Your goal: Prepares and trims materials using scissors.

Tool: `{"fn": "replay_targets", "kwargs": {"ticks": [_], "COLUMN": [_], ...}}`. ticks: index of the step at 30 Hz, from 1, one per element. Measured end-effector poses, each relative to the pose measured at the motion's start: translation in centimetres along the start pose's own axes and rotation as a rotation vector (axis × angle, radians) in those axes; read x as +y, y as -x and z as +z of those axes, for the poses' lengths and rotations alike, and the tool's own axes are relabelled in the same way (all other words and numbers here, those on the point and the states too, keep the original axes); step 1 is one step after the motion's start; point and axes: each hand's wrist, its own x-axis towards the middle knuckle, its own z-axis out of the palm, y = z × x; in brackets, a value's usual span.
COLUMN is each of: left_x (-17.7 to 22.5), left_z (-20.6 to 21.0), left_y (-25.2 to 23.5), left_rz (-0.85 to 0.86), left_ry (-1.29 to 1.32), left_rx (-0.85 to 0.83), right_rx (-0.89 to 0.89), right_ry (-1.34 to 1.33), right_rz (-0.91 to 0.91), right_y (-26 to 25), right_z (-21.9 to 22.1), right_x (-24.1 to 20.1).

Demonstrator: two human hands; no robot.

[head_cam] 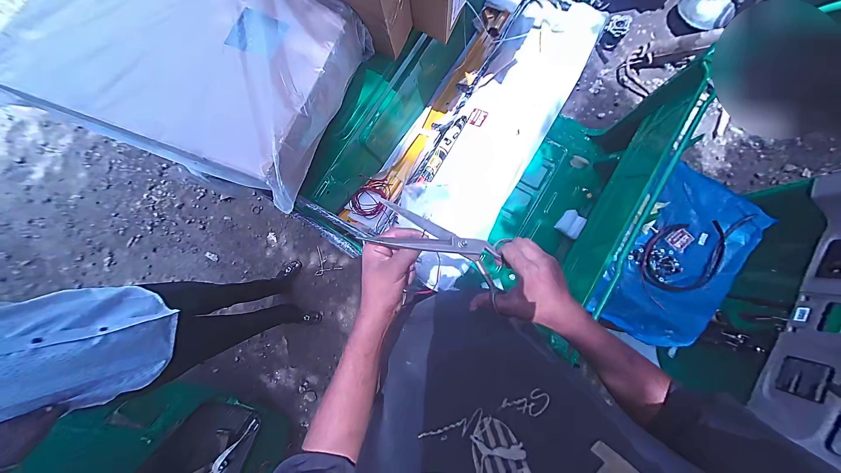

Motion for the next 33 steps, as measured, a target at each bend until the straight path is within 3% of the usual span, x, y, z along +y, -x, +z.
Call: {"fn": "replay_targets", "kwargs": {"ticks": [11,33], "left_x": [-0.5,-1.3], "left_z": [-1.8,-1.4], "left_y": [1.5,0.5], "left_rz": [0.213,0.157], "left_ry": [-0.281,-0.071], "left_rx": [0.023,0.066], "right_rx": [-0.088,-0.13], "right_ry": [-0.121,-0.161], "right_rz": [-0.072,-0.095], "right_y": [-0.9,-0.7], "right_z": [2.1,3.2], "right_x": [0.5,0.4]}}
